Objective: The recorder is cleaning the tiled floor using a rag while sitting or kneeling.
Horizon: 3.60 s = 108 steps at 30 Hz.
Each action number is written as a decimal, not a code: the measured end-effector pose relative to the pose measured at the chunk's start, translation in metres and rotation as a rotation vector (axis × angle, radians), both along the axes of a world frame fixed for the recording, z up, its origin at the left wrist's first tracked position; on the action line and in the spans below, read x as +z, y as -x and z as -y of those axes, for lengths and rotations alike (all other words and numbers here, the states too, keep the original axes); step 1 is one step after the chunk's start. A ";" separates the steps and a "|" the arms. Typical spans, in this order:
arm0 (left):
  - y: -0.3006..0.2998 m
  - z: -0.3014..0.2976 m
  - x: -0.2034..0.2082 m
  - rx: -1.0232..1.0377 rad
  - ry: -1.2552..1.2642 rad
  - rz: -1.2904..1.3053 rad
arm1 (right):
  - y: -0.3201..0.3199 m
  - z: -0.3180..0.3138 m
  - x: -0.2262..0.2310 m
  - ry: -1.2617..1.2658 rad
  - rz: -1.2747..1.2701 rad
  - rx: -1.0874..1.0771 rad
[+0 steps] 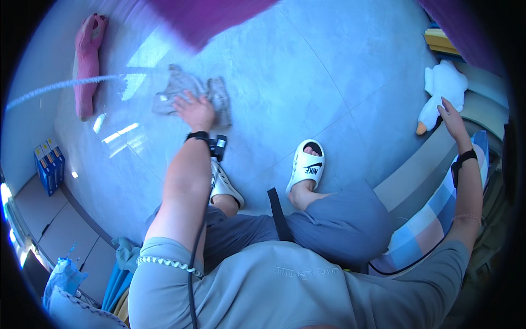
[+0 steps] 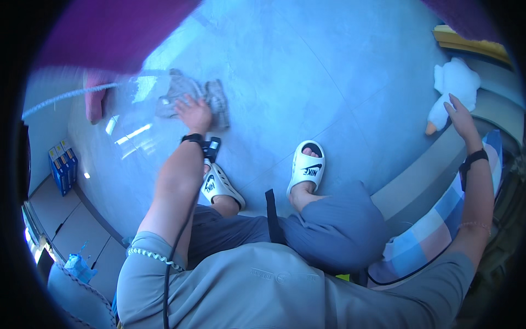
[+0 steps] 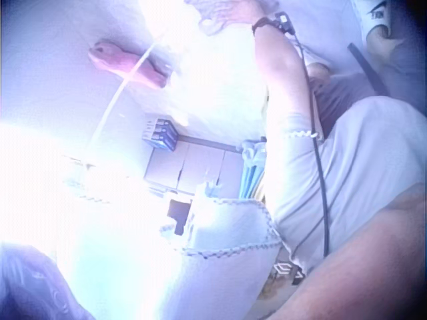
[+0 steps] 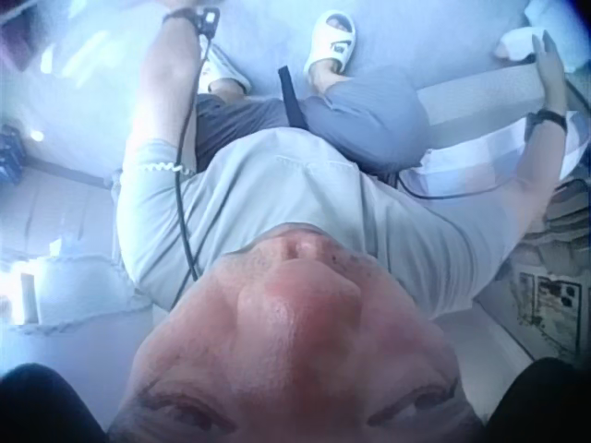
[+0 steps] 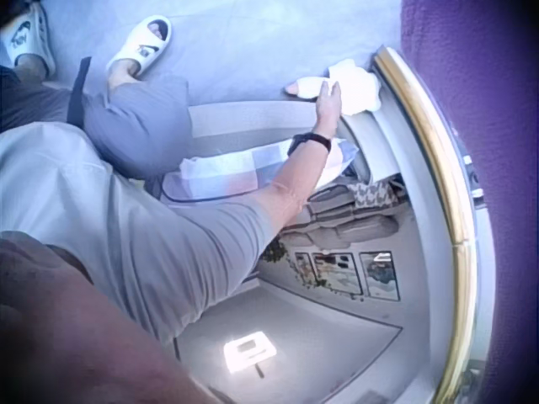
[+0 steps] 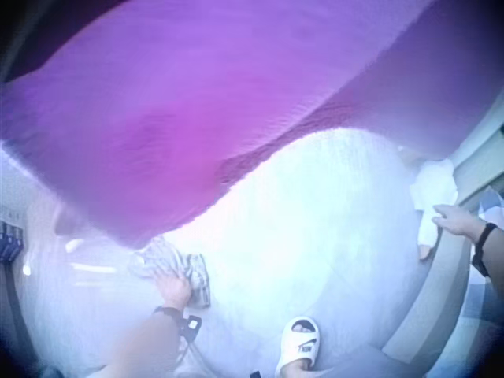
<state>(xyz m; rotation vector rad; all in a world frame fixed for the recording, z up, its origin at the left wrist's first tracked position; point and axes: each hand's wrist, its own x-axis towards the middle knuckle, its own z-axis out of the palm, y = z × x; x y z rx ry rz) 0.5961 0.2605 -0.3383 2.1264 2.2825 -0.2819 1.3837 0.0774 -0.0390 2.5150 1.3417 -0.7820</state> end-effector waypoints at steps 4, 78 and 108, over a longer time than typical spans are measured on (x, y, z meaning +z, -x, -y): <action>-0.148 0.100 0.012 -0.180 0.111 0.491 | 0.079 0.009 0.028 0.084 0.041 0.165; 0.265 0.131 0.049 0.524 0.681 0.109 | 0.199 -0.036 -0.443 -0.339 0.489 -0.513; 0.427 0.287 0.023 0.123 0.289 0.442 | 0.907 0.146 -0.270 -0.162 -0.306 1.217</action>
